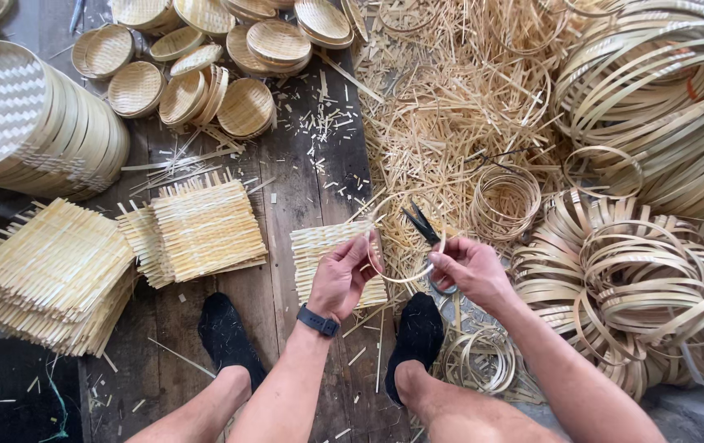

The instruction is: The person trims woven bamboo squares using large scissors and fits them into circular bamboo frames by hand to assemble small baskets.

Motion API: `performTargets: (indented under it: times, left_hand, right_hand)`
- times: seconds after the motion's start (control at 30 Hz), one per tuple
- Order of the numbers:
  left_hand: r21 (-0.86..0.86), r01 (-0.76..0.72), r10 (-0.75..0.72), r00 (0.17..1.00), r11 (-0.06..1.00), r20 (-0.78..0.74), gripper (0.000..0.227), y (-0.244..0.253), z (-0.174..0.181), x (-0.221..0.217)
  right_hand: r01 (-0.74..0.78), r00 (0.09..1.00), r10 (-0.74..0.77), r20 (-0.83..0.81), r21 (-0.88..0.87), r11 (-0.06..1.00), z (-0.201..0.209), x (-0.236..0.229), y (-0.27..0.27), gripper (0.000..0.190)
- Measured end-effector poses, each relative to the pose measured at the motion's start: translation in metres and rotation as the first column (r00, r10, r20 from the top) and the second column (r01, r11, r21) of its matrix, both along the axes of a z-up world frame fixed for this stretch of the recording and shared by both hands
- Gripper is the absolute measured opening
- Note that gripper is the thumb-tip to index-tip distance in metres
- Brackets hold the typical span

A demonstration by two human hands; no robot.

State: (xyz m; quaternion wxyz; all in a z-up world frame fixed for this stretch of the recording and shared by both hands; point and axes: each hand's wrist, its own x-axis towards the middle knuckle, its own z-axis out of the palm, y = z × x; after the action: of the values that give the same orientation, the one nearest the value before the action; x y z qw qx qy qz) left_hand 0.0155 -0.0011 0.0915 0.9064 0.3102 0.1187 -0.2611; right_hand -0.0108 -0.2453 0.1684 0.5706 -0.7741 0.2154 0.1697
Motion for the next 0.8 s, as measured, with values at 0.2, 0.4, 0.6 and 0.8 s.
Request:
performTargets:
  times: [0.2, 0.4, 0.6, 0.8]
  left_hand:
    - [0.156, -0.004, -0.002, 0.999, 0.988, 0.042, 0.017, -0.013, 0.046, -0.021]
    - [0.806, -0.421, -0.225, 0.811, 0.416, 0.54, 0.031, 0.006, 0.118, -0.031]
    - [0.597, 0.245, -0.323, 0.946, 0.764, 0.025, 0.072, 0.03, 0.14, 0.008]
    - [0.384, 0.407, -0.339, 0.911, 0.829, -0.234, 0.082, 0.047, 0.123, -0.005]
  right_hand:
    - [-0.213, 0.566, 0.568, 0.598, -0.559, 0.801, 0.069, -0.019, 0.037, 0.073]
    - [-0.332, 0.675, 0.578, 0.459, -0.511, 0.793, 0.109, -0.015, 0.061, 0.024]
    - [-0.39, 0.365, 0.693, 0.622, -0.574, 0.72, 0.123, -0.008, 0.097, 0.018]
    - [-0.238, 0.232, 0.832, 0.504, -0.8, 0.551, 0.107, 0.0, 0.13, 0.018]
